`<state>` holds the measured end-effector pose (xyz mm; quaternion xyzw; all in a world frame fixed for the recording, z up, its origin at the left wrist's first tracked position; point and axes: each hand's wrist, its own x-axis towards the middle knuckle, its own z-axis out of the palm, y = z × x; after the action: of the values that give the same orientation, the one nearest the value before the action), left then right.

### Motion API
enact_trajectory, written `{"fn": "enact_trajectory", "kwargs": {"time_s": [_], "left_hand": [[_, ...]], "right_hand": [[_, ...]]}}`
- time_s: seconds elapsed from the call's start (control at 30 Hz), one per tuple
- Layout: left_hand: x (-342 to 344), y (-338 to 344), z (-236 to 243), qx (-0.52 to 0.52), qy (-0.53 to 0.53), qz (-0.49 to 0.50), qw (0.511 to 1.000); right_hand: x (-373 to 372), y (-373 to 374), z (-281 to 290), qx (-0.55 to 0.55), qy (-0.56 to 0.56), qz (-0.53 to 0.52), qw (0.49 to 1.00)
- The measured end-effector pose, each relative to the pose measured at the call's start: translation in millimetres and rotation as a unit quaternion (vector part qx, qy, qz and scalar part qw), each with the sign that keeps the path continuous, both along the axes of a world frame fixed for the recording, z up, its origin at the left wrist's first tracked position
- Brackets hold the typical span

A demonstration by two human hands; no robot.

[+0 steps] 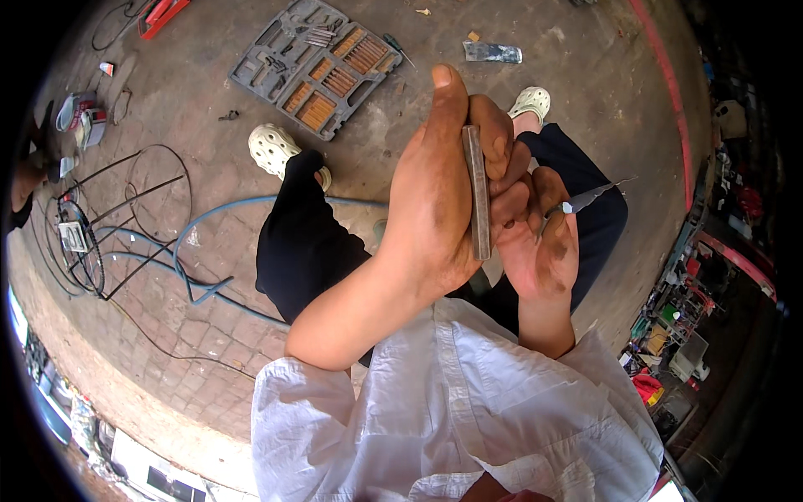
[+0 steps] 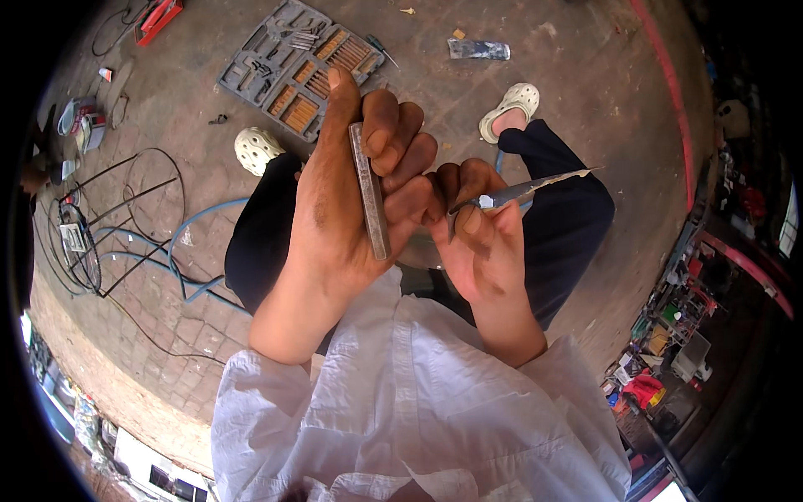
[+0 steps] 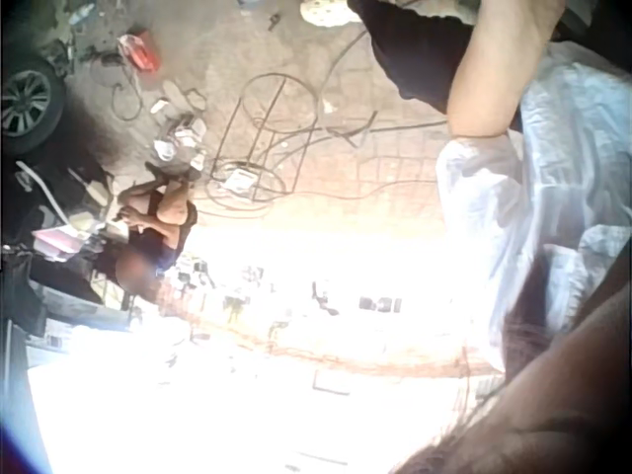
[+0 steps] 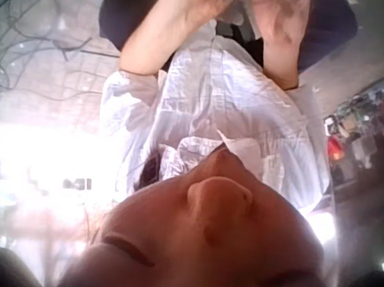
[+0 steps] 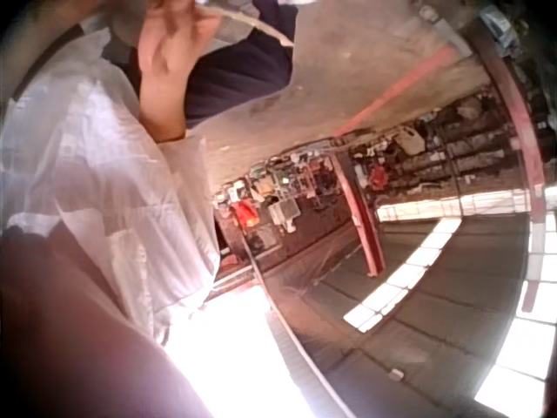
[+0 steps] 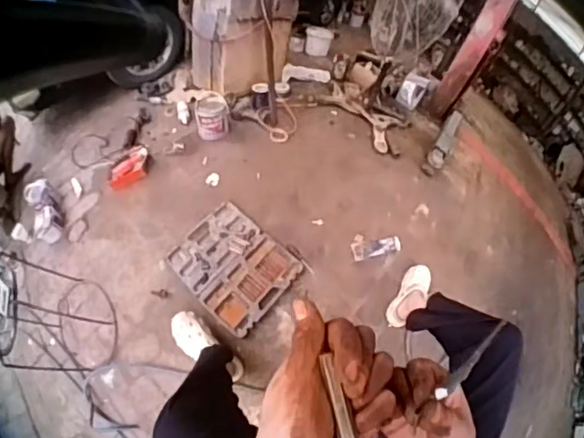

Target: The person uses a file to sharpen a metal strip by hand, holding the strip firmly against their leg.

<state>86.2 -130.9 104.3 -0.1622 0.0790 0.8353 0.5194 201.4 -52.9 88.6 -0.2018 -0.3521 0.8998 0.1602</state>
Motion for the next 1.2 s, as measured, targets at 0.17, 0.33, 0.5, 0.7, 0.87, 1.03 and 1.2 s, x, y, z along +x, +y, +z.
{"fn": "enact_trajectory", "kwargs": {"time_s": [0.17, 0.33, 0.5, 0.7, 0.87, 1.03, 1.2], "left_hand": [[-1, 1, -2, 0.014, 0.011, -0.012, 1.000], [0, 4, -4, 0.008, 0.027, -0.013, 1.000], [2, 8, -6, 0.005, 0.035, -0.009, 0.999], [3, 13, -9, -0.133, 0.114, -0.005, 0.985], [2, 14, -16, -0.179, 0.127, -0.023, 0.975], [4, 16, -22, -0.178, 0.147, 0.010, 0.973], [7, 16, -24, -0.156, 0.171, 0.036, 0.972]], "right_hand": [[-1, 4, 3, 0.021, -0.004, 0.010, 1.000], [1, 4, 3, 0.064, -0.020, 0.002, 0.998], [4, 4, 2, 0.081, -0.020, -0.004, 0.997], [10, -3, 3, 0.128, -0.087, -0.036, 0.987], [12, -9, 5, 0.136, -0.100, -0.036, 0.985], [12, -17, 11, 0.145, -0.119, -0.049, 0.981], [13, -20, 14, 0.160, -0.126, -0.058, 0.977]]}}
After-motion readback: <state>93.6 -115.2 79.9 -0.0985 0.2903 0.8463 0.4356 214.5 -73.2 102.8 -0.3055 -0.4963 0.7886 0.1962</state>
